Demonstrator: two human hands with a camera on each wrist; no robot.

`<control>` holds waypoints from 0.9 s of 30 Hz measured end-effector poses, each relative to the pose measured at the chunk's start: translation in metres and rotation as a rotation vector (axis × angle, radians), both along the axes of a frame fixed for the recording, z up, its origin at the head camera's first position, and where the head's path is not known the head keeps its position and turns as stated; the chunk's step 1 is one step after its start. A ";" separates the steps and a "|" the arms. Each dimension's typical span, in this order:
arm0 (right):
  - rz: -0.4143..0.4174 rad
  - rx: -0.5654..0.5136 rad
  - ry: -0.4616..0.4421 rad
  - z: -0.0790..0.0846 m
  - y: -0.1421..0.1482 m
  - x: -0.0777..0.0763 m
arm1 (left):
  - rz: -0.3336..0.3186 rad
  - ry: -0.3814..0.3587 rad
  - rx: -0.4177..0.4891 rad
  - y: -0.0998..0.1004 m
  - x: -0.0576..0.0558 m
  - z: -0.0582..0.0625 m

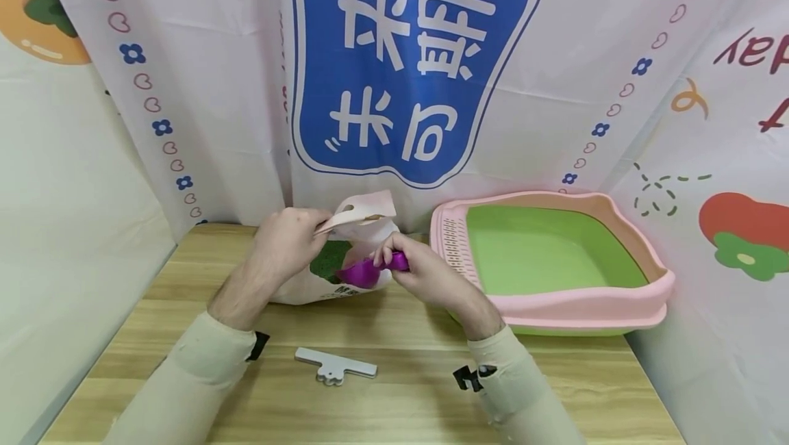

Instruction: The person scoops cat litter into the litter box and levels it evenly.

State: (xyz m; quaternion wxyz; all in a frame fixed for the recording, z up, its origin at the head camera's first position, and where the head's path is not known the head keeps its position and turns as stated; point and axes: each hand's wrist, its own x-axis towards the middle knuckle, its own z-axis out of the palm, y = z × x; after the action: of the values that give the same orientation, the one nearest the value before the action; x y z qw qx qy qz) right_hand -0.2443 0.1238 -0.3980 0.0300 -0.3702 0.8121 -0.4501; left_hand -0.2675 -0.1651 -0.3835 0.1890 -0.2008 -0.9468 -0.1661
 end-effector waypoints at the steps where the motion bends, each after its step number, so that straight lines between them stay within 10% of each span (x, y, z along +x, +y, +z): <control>1: -0.001 0.009 -0.007 0.000 0.000 0.000 | -0.005 -0.011 0.003 0.000 0.001 0.000; 15: -0.104 0.088 -0.029 -0.009 -0.012 0.009 | -0.027 -0.097 0.056 0.002 0.013 -0.009; 21: -0.274 -0.164 -0.177 -0.022 -0.026 0.012 | 0.000 -0.054 0.084 0.005 0.012 -0.020; 27: -0.265 -0.355 -0.296 -0.038 -0.041 0.012 | -0.007 -0.078 0.125 0.008 0.008 -0.030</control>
State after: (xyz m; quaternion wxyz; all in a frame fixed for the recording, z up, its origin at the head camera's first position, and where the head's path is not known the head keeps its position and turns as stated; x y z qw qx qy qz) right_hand -0.2323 0.0832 -0.4359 0.0240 -0.1901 0.7486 -0.6347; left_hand -0.2596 -0.1566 -0.4138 0.1633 -0.1855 -0.9405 -0.2333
